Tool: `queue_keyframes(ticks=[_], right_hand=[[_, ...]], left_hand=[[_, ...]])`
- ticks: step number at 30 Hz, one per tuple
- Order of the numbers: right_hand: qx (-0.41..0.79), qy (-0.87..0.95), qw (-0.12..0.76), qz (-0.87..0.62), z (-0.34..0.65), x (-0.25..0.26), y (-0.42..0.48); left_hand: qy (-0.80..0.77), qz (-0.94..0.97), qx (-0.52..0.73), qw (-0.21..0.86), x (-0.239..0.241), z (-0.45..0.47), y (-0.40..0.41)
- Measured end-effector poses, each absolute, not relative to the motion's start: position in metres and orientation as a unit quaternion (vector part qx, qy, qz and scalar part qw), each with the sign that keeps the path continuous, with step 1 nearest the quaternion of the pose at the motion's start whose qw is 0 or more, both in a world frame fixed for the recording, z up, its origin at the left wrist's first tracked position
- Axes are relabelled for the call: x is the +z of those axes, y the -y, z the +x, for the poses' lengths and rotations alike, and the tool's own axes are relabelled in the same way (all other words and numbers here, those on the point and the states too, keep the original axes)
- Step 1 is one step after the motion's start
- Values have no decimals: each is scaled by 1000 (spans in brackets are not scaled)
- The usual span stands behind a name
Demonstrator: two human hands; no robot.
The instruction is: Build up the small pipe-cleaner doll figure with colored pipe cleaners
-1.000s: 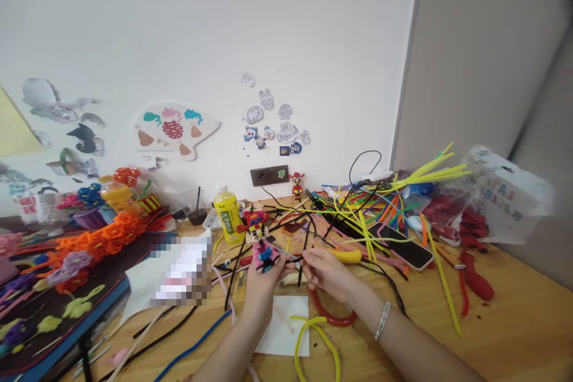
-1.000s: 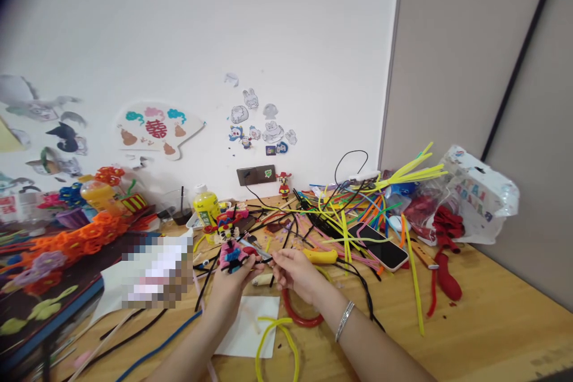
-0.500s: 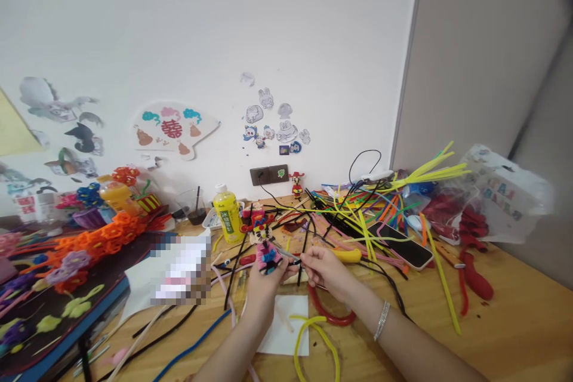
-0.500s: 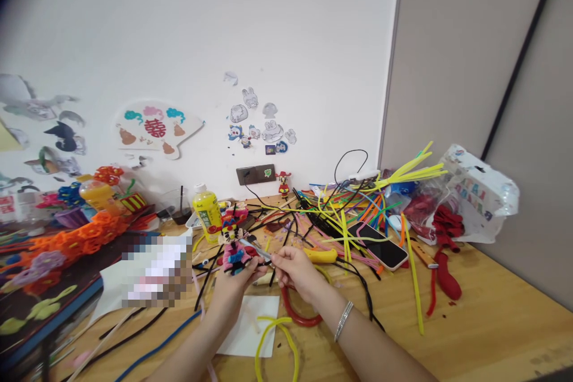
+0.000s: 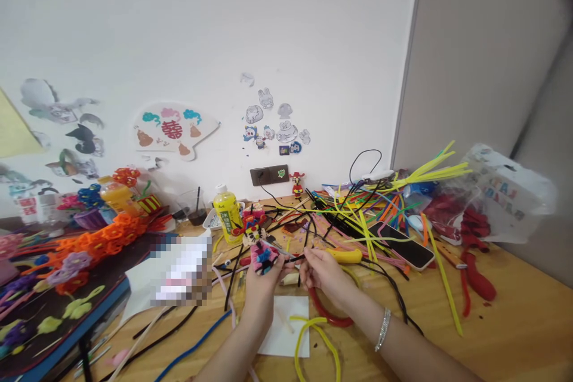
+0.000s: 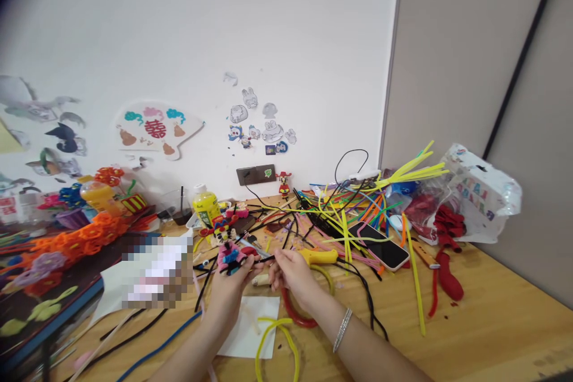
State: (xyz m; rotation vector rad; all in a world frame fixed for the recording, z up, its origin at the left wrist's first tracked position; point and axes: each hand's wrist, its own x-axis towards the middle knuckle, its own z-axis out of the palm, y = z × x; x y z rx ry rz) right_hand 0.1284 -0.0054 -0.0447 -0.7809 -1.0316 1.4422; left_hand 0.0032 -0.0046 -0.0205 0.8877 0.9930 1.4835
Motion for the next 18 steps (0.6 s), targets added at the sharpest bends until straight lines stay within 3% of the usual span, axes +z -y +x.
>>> queue_keyframes(ticks=[18], right_hand=[[537, 472, 580, -390, 128, -49, 4]], left_hand=[[-420, 391, 607, 549, -31, 6, 7]])
